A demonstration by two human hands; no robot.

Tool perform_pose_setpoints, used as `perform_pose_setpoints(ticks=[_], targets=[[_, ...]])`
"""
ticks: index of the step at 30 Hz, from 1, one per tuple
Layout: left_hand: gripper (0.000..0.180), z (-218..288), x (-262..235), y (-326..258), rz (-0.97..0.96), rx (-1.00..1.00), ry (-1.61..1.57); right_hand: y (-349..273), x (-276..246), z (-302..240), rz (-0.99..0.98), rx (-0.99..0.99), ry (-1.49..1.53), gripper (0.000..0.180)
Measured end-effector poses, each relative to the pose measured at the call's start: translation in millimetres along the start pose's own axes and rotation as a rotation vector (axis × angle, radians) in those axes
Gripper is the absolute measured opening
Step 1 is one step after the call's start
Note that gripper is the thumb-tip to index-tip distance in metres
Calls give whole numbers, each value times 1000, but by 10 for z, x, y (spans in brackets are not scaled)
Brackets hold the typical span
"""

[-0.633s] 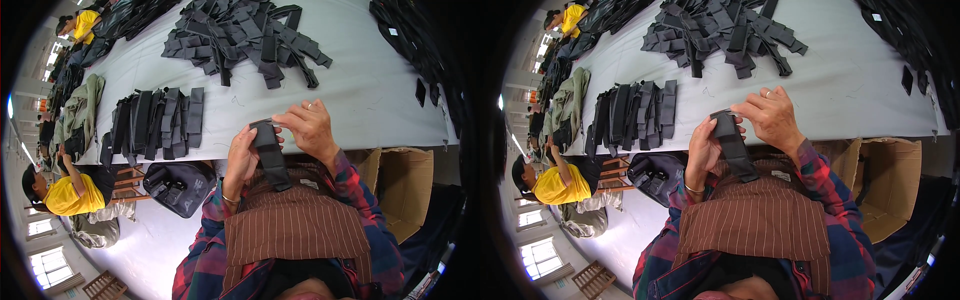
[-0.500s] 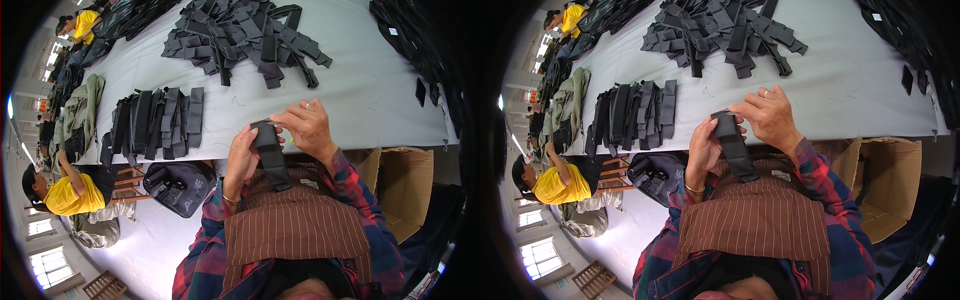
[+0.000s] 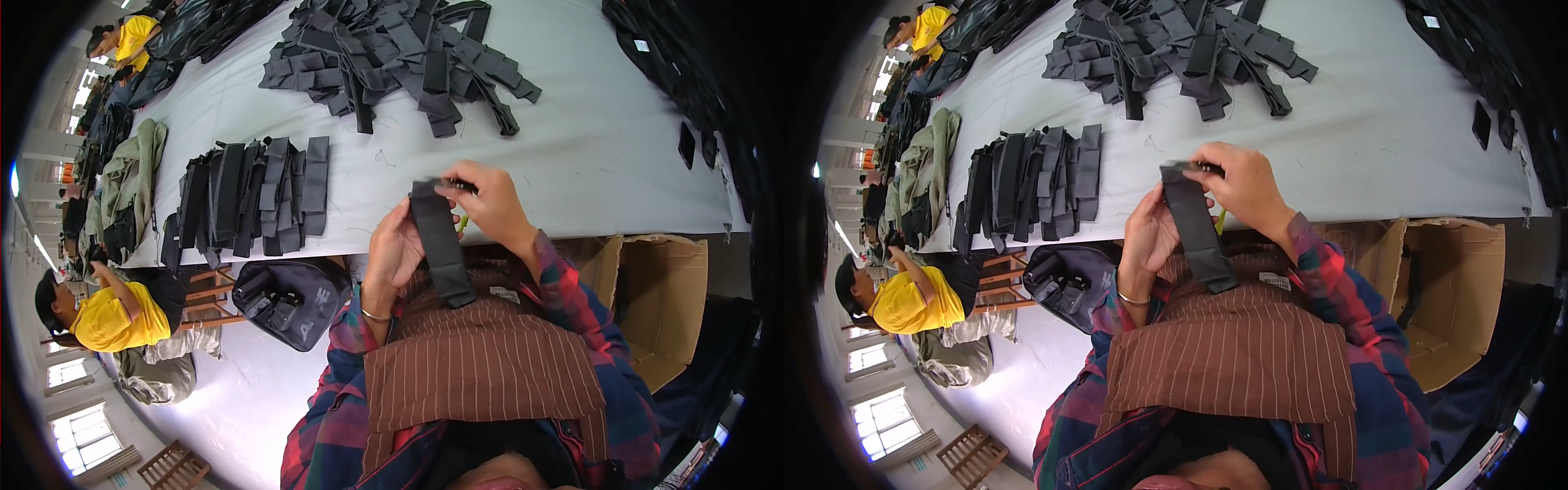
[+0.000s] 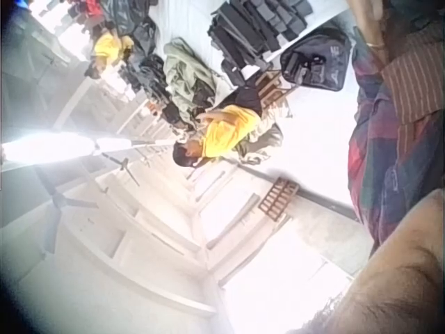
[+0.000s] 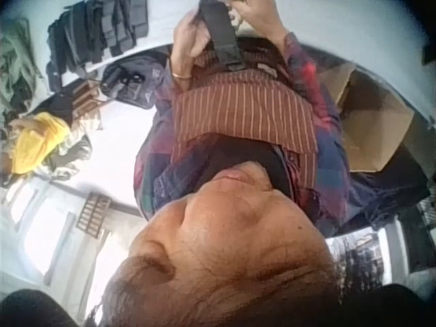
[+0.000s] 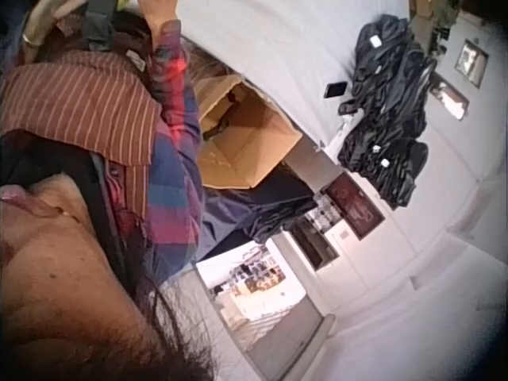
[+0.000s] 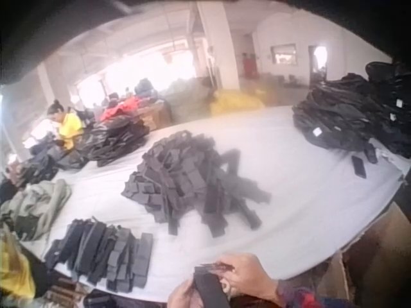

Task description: Trim excess threads from fabric strips using small thread nippers.

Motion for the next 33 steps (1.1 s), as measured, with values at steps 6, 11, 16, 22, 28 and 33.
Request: perform_pose_setpoints(ticks=[6, 11, 16, 22, 28, 33], targets=[[46, -83, -27, -22, -66, -14, 46, 68, -3, 222, 89, 181, 197, 8], [54, -166, -84, -137, -54, -13, 128, -32, 122, 352, 66, 511, 923, 8], [55, -305, 138, -249, -270, -193, 200, -59, 118, 161, 28, 542, 1147, 10], [55, -74, 31, -194, -252, -107, 208, -91, -82, 39, -23, 424, 1152, 10], [38, 180, -14, -137, -146, 112, 411, -220, -158, 51, -45, 359, 1032, 14], [8, 484, 235, -279, 8, 529, 900, -285, -217, 210, 121, 392, 1109, 16]])
Point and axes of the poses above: each hand's wrist, its own y-axis towards the middle knuckle, its own x-axis out of the palm, z = x × y, the point moved 9 cm from there along y, towards the middle knuckle, and after that the axes turned 8 degrees about z, right-handed, at the moved point
